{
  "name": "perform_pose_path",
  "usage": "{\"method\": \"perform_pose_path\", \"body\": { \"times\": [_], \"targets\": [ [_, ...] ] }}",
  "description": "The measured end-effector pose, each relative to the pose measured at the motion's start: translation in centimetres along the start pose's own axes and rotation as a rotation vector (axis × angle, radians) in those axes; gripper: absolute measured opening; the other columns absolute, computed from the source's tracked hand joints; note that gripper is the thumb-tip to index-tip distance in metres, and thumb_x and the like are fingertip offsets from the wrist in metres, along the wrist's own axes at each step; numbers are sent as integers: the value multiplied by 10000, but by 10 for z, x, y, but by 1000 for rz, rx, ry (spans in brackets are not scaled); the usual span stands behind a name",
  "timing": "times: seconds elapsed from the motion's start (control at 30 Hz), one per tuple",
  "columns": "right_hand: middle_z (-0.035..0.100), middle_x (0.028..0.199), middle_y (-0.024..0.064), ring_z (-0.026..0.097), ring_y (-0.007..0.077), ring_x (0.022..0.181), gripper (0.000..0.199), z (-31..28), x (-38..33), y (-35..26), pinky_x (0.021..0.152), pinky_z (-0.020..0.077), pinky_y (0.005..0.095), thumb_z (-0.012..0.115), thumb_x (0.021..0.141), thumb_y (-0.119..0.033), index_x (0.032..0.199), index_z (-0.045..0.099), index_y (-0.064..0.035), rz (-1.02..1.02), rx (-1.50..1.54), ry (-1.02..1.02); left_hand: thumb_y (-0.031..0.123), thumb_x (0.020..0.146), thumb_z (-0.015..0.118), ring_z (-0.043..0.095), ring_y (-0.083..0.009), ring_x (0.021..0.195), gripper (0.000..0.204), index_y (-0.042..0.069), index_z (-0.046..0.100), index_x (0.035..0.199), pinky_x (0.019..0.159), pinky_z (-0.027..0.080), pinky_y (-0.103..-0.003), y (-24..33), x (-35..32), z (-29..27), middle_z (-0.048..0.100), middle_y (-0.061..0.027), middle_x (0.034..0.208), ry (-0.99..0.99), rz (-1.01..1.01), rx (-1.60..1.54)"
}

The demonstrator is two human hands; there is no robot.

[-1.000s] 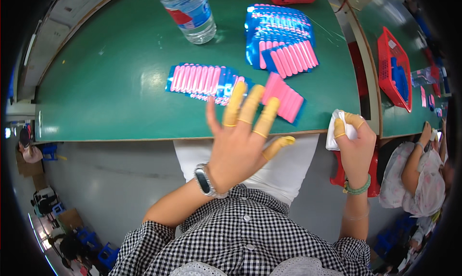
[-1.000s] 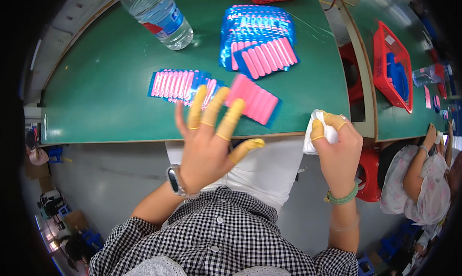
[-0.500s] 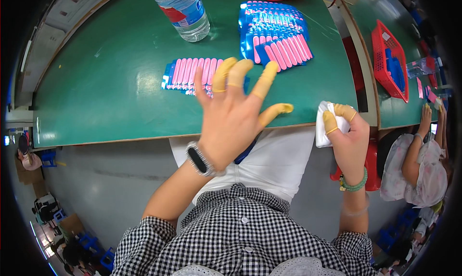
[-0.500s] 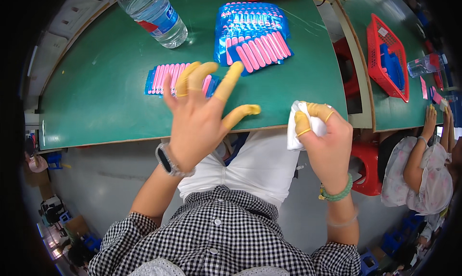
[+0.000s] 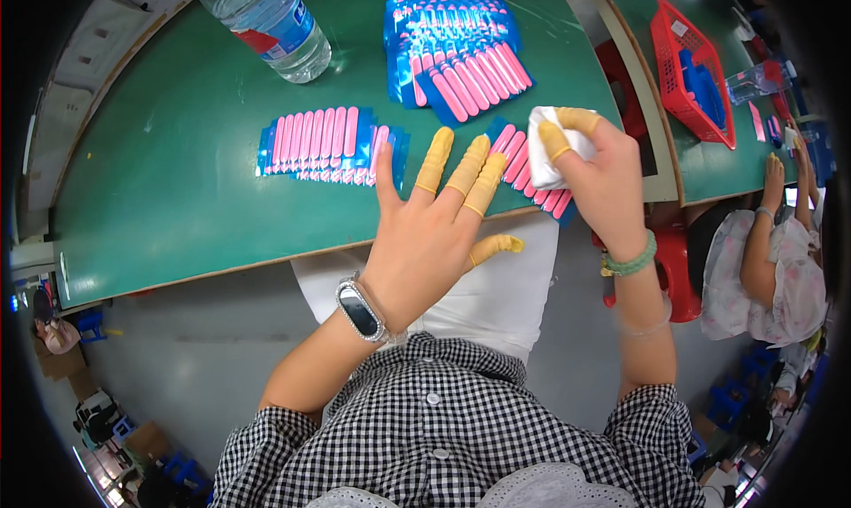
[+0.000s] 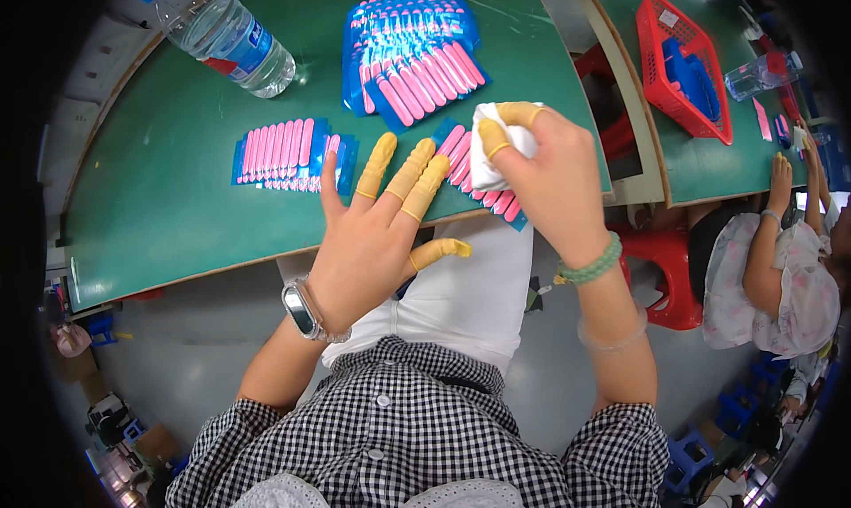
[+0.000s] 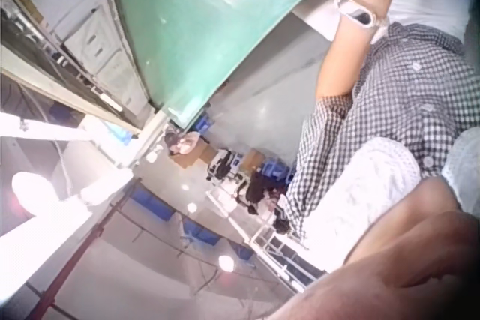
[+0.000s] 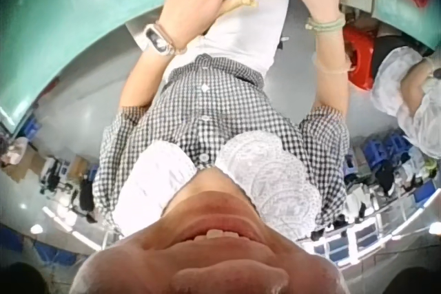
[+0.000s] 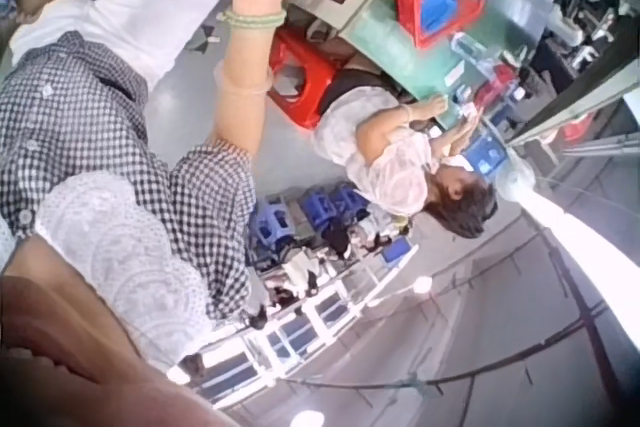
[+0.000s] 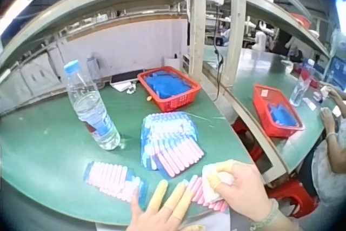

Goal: The person wipes small pink and blue components clean with a cloth and liquid from a water bottle.

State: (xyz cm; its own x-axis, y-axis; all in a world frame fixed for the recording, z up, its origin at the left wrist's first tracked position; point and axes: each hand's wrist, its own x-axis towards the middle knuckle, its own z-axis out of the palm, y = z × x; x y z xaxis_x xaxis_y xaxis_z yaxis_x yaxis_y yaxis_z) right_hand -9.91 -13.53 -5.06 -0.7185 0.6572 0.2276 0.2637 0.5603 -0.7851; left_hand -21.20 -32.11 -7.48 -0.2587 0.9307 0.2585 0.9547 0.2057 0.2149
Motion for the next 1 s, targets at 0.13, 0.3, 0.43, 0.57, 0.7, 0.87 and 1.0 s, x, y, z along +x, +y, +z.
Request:
{"method": "perform_pose_path", "body": {
  "times": [0.13, 0.3, 0.43, 0.57, 0.7, 0.87, 1.0],
  "targets": [
    [693, 890, 196, 671, 373, 769, 270, 11, 17, -2, 681, 531, 422, 709, 826, -192, 998, 728, 15, -62, -251, -58, 668, 840, 598, 392, -367, 1418, 742, 299, 503, 1477, 1138, 51, -726, 3, -1, 4, 456, -133, 1526, -26, 16, -10],
    [702, 902, 170, 681, 358, 772, 275, 14, 18, -12, 674, 535, 436, 719, 843, -229, 1003, 720, -5, -100, -442, -82, 656, 796, 642, 381, -359, 1428, 607, 443, 587, 1362, 1127, 85, -743, 12, 2, 10, 450, -210, 1497, 8, 22, -46],
    [698, 870, 154, 689, 360, 780, 238, 21, 12, -23, 665, 551, 443, 708, 855, -199, 1008, 654, -25, -94, -550, -106, 603, 759, 698, 381, -351, 1431, 557, 469, 634, 1296, 1122, 82, -754, 23, 4, 20, 472, -229, 1472, 53, -30, -1],
    [688, 869, 150, 688, 356, 763, 237, 27, 4, -29, 639, 557, 439, 705, 852, -187, 998, 613, -24, -214, -649, -238, 556, 755, 728, 371, -348, 1441, 540, 475, 644, 1282, 1122, 73, -759, 25, -2, 26, 490, -230, 1455, 33, -36, 66],
    [692, 936, 148, 695, 336, 740, 249, 24, 18, -18, 595, 555, 428, 726, 825, -192, 960, 608, -19, -211, -641, -128, 472, 772, 750, 356, -343, 1456, 540, 489, 628, 1299, 1128, 64, -758, 27, 0, 23, 498, -233, 1447, 42, -40, 50],
    [683, 928, 128, 689, 323, 718, 243, 25, 14, -12, 576, 547, 424, 732, 826, -204, 956, 614, -36, -327, -652, -152, 418, 787, 754, 368, -330, 1453, 548, 503, 612, 1308, 1135, 85, -752, 26, -2, 27, 493, -242, 1453, 60, -27, 92],
    [663, 889, 121, 675, 327, 693, 262, 23, 17, -15, 571, 543, 425, 738, 811, -211, 968, 612, -44, -262, -661, -128, 384, 829, 722, 413, -332, 1421, 496, 504, 609, 1297, 1135, 111, -748, 26, 0, 25, 502, -245, 1442, 53, -32, 96]
  ]
}}
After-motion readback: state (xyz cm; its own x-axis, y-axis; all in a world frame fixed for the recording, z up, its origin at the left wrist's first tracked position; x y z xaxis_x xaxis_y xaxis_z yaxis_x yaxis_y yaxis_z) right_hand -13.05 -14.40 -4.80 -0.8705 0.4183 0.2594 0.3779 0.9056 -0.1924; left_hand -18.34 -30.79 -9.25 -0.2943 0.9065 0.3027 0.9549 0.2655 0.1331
